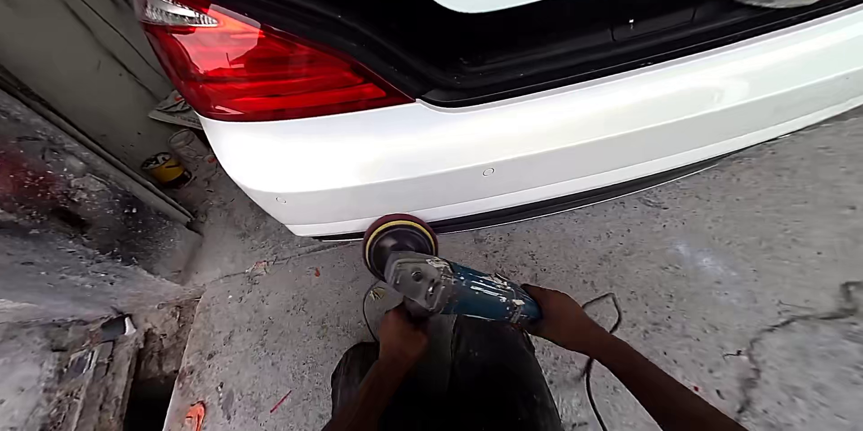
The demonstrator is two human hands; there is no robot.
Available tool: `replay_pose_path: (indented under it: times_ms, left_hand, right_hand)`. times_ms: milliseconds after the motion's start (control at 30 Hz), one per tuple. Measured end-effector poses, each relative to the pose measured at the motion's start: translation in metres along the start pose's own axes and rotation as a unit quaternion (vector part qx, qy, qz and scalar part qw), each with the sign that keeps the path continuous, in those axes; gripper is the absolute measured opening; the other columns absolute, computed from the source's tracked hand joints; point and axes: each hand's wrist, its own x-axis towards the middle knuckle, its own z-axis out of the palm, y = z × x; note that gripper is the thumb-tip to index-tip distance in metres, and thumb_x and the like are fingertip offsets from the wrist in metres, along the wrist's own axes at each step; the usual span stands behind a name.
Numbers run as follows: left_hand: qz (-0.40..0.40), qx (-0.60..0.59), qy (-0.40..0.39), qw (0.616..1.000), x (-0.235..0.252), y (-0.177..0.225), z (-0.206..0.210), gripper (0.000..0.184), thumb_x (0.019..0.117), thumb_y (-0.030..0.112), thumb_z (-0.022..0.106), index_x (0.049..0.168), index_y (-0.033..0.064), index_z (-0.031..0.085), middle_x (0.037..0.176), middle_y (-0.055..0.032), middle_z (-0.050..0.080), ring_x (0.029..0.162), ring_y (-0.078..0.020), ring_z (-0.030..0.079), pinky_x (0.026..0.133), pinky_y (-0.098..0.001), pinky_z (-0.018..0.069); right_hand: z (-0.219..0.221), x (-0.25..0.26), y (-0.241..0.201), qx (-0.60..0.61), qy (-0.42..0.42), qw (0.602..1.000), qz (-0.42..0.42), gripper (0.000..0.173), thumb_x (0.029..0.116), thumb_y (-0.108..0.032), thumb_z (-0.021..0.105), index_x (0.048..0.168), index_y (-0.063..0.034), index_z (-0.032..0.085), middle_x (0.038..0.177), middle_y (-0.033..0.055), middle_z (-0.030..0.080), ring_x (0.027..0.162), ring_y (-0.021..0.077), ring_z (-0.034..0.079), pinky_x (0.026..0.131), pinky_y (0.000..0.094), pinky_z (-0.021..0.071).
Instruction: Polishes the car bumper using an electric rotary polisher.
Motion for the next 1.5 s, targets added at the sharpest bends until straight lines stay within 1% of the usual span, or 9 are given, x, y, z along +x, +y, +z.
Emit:
replay_pose_path:
  times_ms: [133,267,467,600,733,1000,1200,1367,1500]
  left_hand:
    - [0.052,0.130,-0.165,0.976,0.008,0.100,0.020,0.040,0.0961,0.041,0.061,0.119,0.0097,0.070,0.112,-0.0141,0.073,0.109,-0.0316,0.069,0.094,-0.0570,0.0532]
    - [0.110,0.170,-0.186,0.962,0.026,0.126,0.050,0.034,0.0952,0.037,0.061,0.117,0.0117,0.069,0.108,-0.0134,0.073,0.105,-0.0319,0.070,0.088,-0.0576,0.0540]
    - [0.033,0.150,-0.134,0.979,0.026,0.058,0.024,0.036,0.0942,0.037,0.064,0.115,0.0091,0.071,0.107,-0.0145,0.074,0.106,-0.0323,0.070,0.091,-0.0569,0.0536]
    - [-0.030,0.054,0.007,0.998,0.026,-0.027,-0.003,0.038,0.0866,0.034,0.075,0.109,0.0022,0.072,0.103,-0.0166,0.074,0.101,-0.0312,0.072,0.092,-0.0545,0.0557]
    - [-0.029,-0.048,0.118,0.991,0.031,-0.071,-0.018,0.034,0.0805,0.025,0.082,0.102,0.0004,0.071,0.093,-0.0142,0.073,0.090,-0.0262,0.072,0.087,-0.0506,0.0569]
    - [-0.040,0.058,-0.028,0.997,0.029,-0.003,0.012,0.041,0.0880,0.038,0.075,0.110,0.0037,0.072,0.107,-0.0170,0.074,0.105,-0.0321,0.071,0.094,-0.0547,0.0542]
    - [0.048,0.133,-0.125,0.982,0.042,0.057,0.040,0.033,0.0932,0.039,0.066,0.105,0.0086,0.073,0.102,-0.0148,0.074,0.101,-0.0337,0.071,0.086,-0.0586,0.0547]
    - [0.026,0.113,-0.100,0.988,0.048,0.027,0.026,0.035,0.0903,0.038,0.069,0.103,0.0051,0.073,0.103,-0.0168,0.074,0.102,-0.0341,0.071,0.088,-0.0574,0.0543]
    - [0.028,0.018,0.041,0.999,0.049,-0.045,-0.001,0.041,0.0815,0.031,0.081,0.108,0.0011,0.071,0.101,-0.0192,0.073,0.099,-0.0348,0.071,0.089,-0.0573,0.0550]
  right_hand:
    - [0.020,-0.030,0.097,0.174,0.055,0.982,0.053,0.074,0.0677,-0.021,0.090,0.134,-0.0034,0.061,0.118,0.0169,0.071,0.111,0.0287,0.069,0.101,0.0516,0.0537]
    - [0.027,-0.028,0.129,0.247,0.086,0.960,0.095,0.078,0.0635,-0.011,0.092,0.134,-0.0013,0.060,0.122,0.0162,0.070,0.113,0.0239,0.068,0.102,0.0457,0.0544]
    - [0.027,0.011,0.067,0.103,0.042,0.992,0.054,0.064,0.0745,-0.019,0.088,0.131,-0.0028,0.062,0.118,0.0202,0.071,0.114,0.0355,0.067,0.102,0.0589,0.0502]
    - [0.019,0.041,-0.017,-0.045,0.005,0.999,0.008,0.052,0.0810,-0.040,0.081,0.119,-0.0082,0.067,0.110,0.0169,0.071,0.107,0.0369,0.068,0.090,0.0612,0.0536]
    - [0.014,0.061,-0.071,-0.100,0.011,0.994,-0.037,0.047,0.0794,-0.031,0.081,0.118,-0.0087,0.067,0.112,0.0137,0.071,0.109,0.0355,0.067,0.089,0.0591,0.0533]
    - [0.010,0.043,0.004,-0.046,0.020,0.999,0.005,0.053,0.0776,-0.020,0.084,0.124,-0.0043,0.064,0.113,0.0179,0.070,0.110,0.0370,0.067,0.094,0.0602,0.0524]
    - [0.014,0.018,0.086,0.037,0.051,0.995,0.072,0.070,0.0746,-0.019,0.088,0.137,-0.0055,0.060,0.122,0.0189,0.069,0.117,0.0353,0.066,0.103,0.0597,0.0493]
    - [0.003,0.034,0.040,-0.035,0.022,0.996,0.077,0.057,0.0779,-0.023,0.086,0.127,-0.0050,0.063,0.116,0.0191,0.070,0.114,0.0368,0.067,0.099,0.0608,0.0506]
    - [0.012,0.065,-0.028,-0.124,0.034,0.992,-0.004,0.046,0.0760,-0.025,0.083,0.114,-0.0057,0.067,0.105,0.0153,0.072,0.103,0.0354,0.069,0.088,0.0593,0.0539]
